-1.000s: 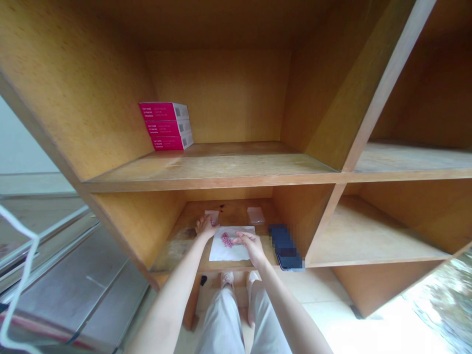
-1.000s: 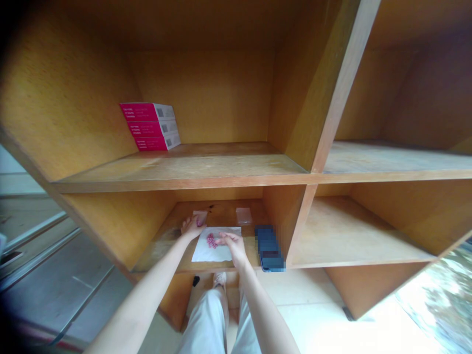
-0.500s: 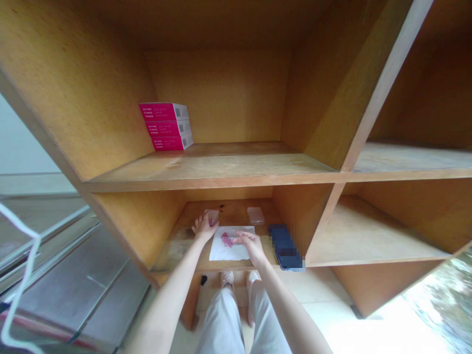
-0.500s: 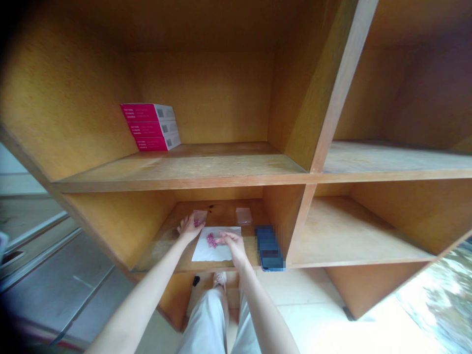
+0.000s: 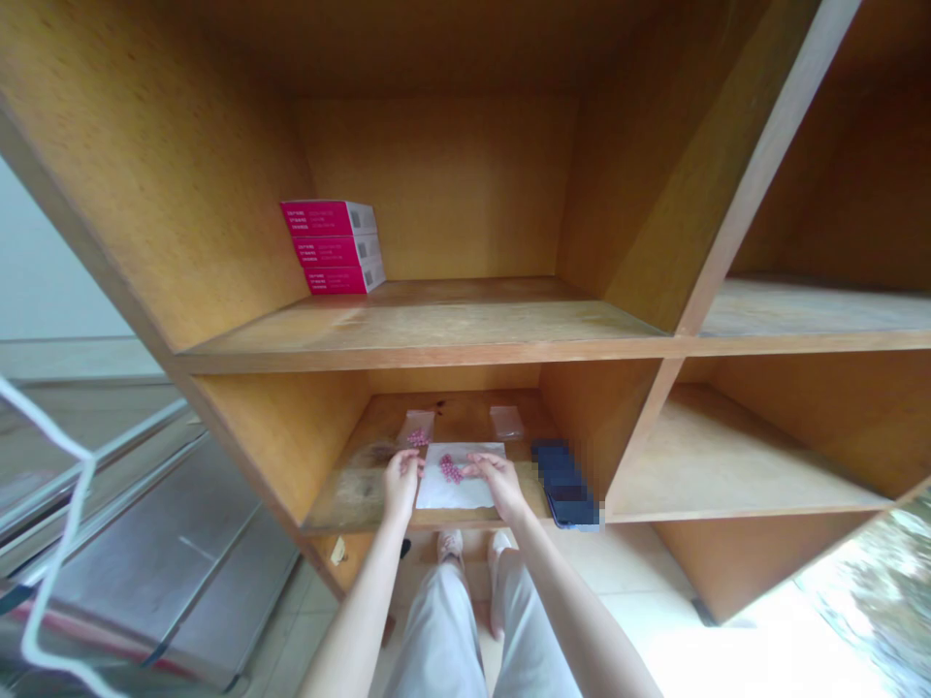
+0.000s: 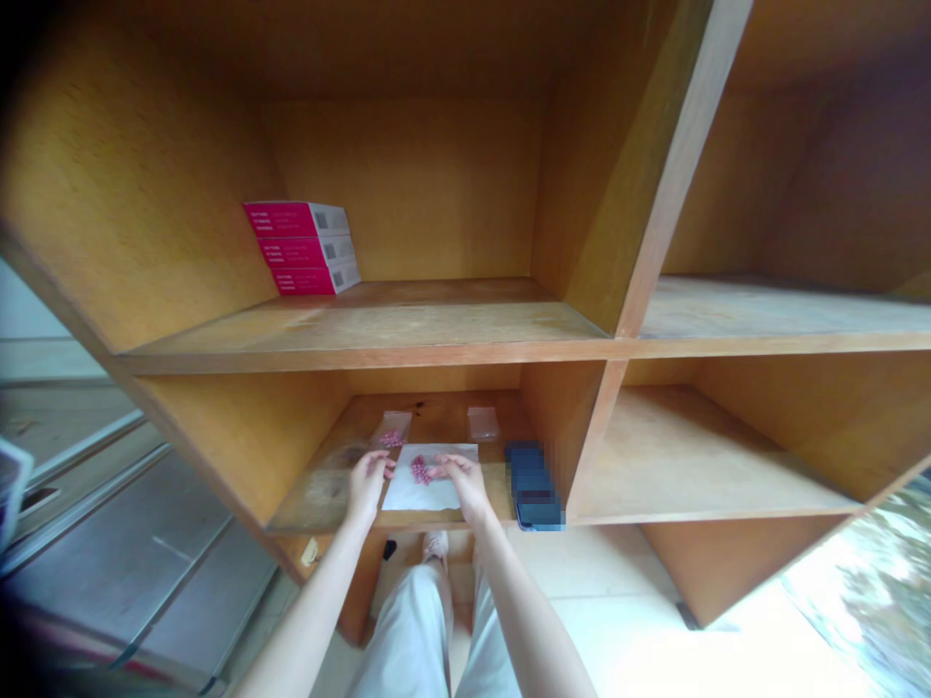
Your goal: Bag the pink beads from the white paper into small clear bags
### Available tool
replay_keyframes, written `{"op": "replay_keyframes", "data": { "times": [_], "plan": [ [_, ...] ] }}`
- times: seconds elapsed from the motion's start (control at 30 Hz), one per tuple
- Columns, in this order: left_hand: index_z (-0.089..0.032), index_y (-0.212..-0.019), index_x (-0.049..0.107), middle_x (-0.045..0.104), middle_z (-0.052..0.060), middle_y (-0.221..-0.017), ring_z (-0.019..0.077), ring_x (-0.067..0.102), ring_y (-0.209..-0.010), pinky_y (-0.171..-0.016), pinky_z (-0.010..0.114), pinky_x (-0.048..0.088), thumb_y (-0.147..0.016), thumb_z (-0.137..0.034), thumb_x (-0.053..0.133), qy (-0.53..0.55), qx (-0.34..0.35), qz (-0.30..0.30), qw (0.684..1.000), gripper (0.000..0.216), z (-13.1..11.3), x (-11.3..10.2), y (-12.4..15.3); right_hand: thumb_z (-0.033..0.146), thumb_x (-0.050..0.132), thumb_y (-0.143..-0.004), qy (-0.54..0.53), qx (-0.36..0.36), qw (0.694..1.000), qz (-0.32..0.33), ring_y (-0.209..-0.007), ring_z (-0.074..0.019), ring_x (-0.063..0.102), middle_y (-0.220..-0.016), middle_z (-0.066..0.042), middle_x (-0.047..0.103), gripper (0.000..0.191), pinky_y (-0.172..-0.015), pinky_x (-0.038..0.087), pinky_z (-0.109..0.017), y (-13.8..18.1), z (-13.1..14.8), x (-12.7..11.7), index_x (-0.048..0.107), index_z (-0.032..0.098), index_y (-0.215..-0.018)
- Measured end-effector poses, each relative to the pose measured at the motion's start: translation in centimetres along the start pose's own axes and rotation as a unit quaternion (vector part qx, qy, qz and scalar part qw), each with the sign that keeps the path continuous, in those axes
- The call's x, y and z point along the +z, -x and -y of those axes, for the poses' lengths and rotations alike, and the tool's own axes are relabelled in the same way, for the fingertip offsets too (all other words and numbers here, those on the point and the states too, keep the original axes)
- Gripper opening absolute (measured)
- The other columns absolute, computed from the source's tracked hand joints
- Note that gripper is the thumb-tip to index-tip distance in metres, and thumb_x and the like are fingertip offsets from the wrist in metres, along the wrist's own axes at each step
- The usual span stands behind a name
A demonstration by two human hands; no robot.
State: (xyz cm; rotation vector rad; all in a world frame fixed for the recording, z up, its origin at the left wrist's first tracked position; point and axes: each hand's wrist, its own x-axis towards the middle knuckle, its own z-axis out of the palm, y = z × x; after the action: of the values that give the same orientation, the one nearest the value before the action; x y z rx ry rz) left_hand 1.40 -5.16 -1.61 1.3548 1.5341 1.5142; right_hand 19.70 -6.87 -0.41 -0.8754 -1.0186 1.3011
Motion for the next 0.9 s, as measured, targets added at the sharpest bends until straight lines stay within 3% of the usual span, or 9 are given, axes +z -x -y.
{"op": "replay_keyframes", "data": {
  "times": [0.13, 0.37, 0.73, 0.83, 0.9],
  "plan": [
    [-0.015, -0.084, 0.052, 0.060, 0.003, -0.069, 0.0119, 0.055, -0.055, -0.054, 0.025, 0.045, -0.074, -0.032, 0.043, 0.022, -0.002, 0.017, 1.000, 0.022, 0.2, -0.3, 0.2, 0.039, 0.059, -0.066, 0.020, -0.008, 1.000, 0.001, -0.077, -0.0233, 0.063, -0.067, -0.006, 0.068, 0.023, -0.077, 0.046, -0.035, 0.0, 0.0, 0.1, 0.067, 0.017, -0.066],
    [-0.016, -0.084, 0.054, 0.060, 0.002, -0.067, 0.0126, 0.055, -0.054, -0.053, 0.024, 0.044, -0.072, -0.027, 0.044, -0.001, 0.001, 0.031, 1.000, 0.019, 0.4, -0.2, 0.1, 0.030, 0.055, -0.066, 0.074, -0.003, 0.997, 0.022, -0.062, -0.0198, 0.064, -0.056, -0.003, 0.066, 0.017, -0.072, 0.045, -0.031, -0.1, 0.3, 0.7, 0.065, 0.017, -0.067],
    [-0.015, -0.081, 0.054, 0.060, 0.002, -0.064, 0.0125, 0.055, -0.053, -0.051, 0.023, 0.042, -0.069, -0.024, 0.046, 0.030, -0.011, 0.032, 0.999, 0.017, -0.1, -0.2, 0.3, 0.035, 0.053, -0.067, 0.103, -0.006, 0.994, 0.041, -0.058, -0.0194, 0.062, -0.058, -0.005, 0.066, 0.024, -0.063, 0.048, -0.031, -1.5, -1.1, -0.1, 0.063, 0.014, -0.075],
    [-0.015, -0.081, 0.055, 0.060, 0.002, -0.064, 0.0127, 0.055, -0.054, -0.052, 0.023, 0.043, -0.069, -0.025, 0.046, 0.026, -0.008, 0.034, 0.999, 0.018, 0.2, -0.2, 0.3, 0.030, 0.046, -0.072, 0.200, -0.057, 0.978, 0.003, -0.063, -0.0191, 0.062, -0.067, -0.007, 0.067, 0.025, -0.062, 0.048, -0.030, -2.3, -0.6, -0.8, 0.063, 0.014, -0.080],
    [-0.015, -0.082, 0.055, 0.060, 0.002, -0.066, 0.0129, 0.055, -0.055, -0.053, 0.024, 0.043, -0.070, -0.025, 0.045, 0.020, -0.006, 0.036, 0.999, 0.018, 0.4, -0.2, 0.3, 0.024, 0.043, -0.074, 0.323, -0.110, 0.939, -0.044, -0.077, -0.0194, 0.062, -0.083, -0.009, 0.067, 0.026, -0.070, 0.046, -0.029, -3.0, 0.0, -1.5, 0.064, 0.014, -0.087]
  ]
}}
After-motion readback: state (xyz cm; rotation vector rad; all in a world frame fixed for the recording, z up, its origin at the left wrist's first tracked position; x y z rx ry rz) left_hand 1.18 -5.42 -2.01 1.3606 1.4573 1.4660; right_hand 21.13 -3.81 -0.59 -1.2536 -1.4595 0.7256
